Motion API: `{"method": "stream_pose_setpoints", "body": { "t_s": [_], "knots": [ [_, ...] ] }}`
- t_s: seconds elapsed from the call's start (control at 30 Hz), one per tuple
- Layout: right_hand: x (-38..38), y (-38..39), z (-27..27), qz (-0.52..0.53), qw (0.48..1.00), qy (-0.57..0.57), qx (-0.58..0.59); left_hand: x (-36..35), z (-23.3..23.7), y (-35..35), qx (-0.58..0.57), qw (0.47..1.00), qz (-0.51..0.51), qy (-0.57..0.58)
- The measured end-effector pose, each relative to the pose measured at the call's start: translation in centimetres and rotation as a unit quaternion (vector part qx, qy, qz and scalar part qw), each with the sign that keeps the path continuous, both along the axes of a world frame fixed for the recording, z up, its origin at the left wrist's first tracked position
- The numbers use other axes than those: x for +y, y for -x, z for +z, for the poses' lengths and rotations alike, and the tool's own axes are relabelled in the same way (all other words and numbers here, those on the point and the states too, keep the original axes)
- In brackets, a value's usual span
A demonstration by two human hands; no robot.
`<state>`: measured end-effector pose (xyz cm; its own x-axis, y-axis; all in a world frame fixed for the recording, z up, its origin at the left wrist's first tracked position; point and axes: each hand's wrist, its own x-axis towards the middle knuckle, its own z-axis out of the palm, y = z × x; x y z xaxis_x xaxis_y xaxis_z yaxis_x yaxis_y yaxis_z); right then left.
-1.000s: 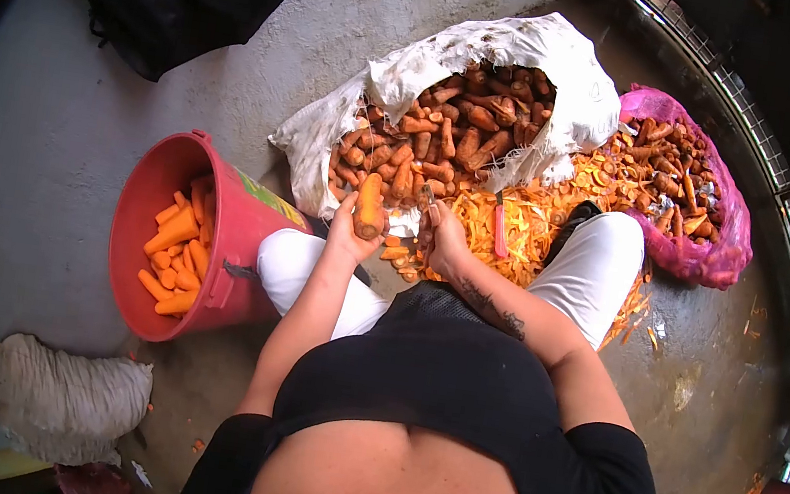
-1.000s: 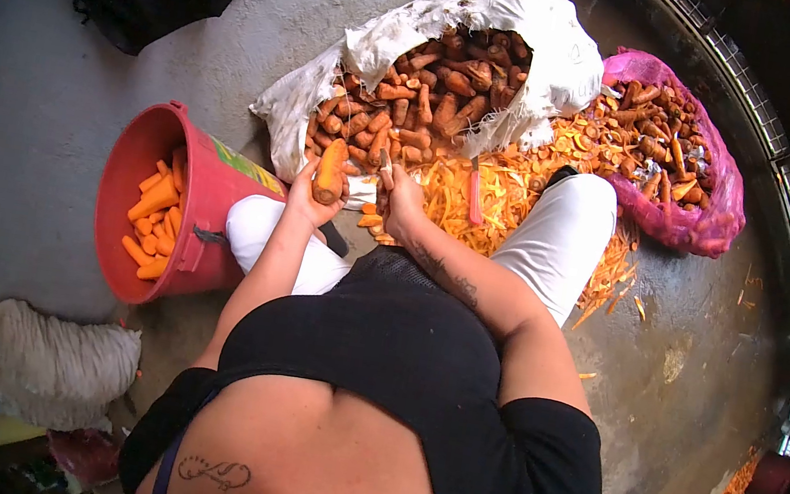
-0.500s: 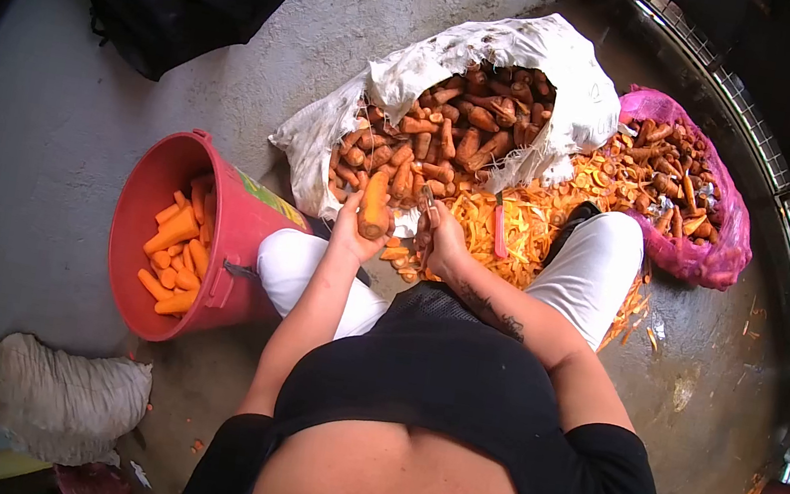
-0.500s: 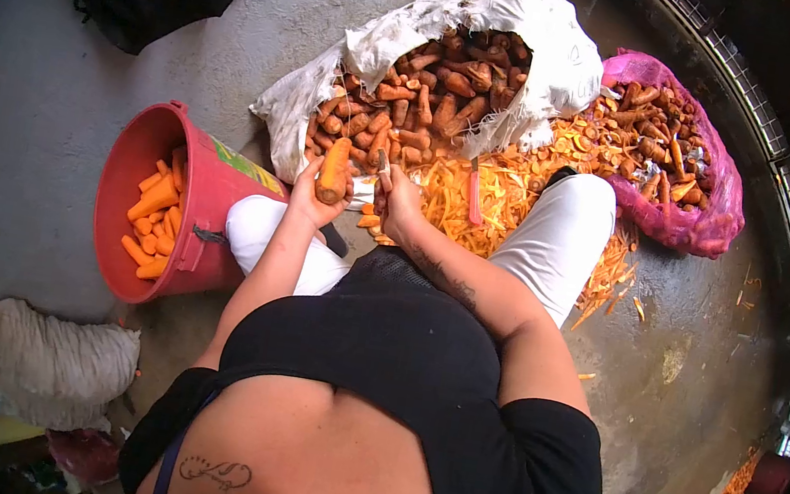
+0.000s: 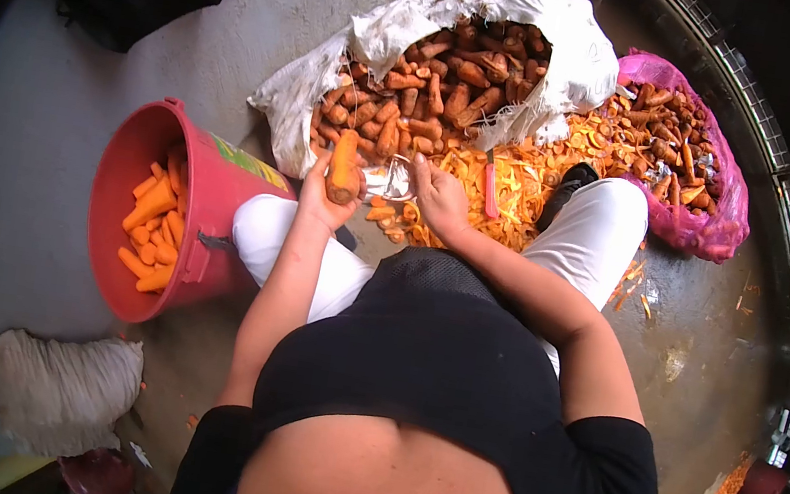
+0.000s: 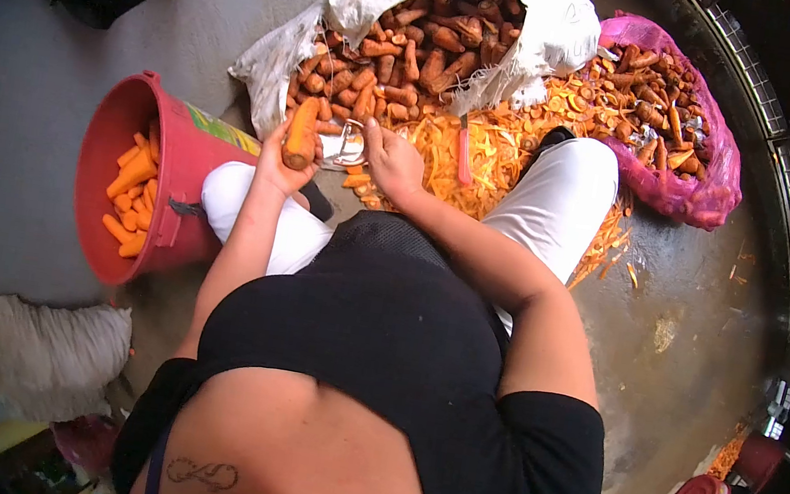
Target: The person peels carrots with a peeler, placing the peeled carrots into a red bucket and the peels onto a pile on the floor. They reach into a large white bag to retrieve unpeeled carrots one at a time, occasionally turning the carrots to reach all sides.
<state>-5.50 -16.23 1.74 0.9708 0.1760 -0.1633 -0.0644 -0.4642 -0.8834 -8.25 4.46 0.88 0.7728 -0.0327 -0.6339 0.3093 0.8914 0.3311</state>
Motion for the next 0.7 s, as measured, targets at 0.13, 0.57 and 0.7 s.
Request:
{"method": "stream_pose_setpoints", "body": {
  "t_s": [0.13, 0.57, 0.7],
  "knots": [
    [-0.1, 0.4, 1.5, 0.021, 0.999, -0.010, -0.025, 0.6, 0.1, -0.2, 0.009, 1.000, 0.009, 0.008],
    [-0.6, 1.9, 4.6, 0.203, 0.846, 0.245, -0.428, 1.7, 1.9, -0.5, -0.013, 0.999, 0.038, -0.011],
    [-1.1, 3.5, 5.5, 0.220, 0.843, 0.240, -0.427, 3.3, 3.9, -0.6, -0.049, 0.997, 0.062, -0.012]
  ]
}}
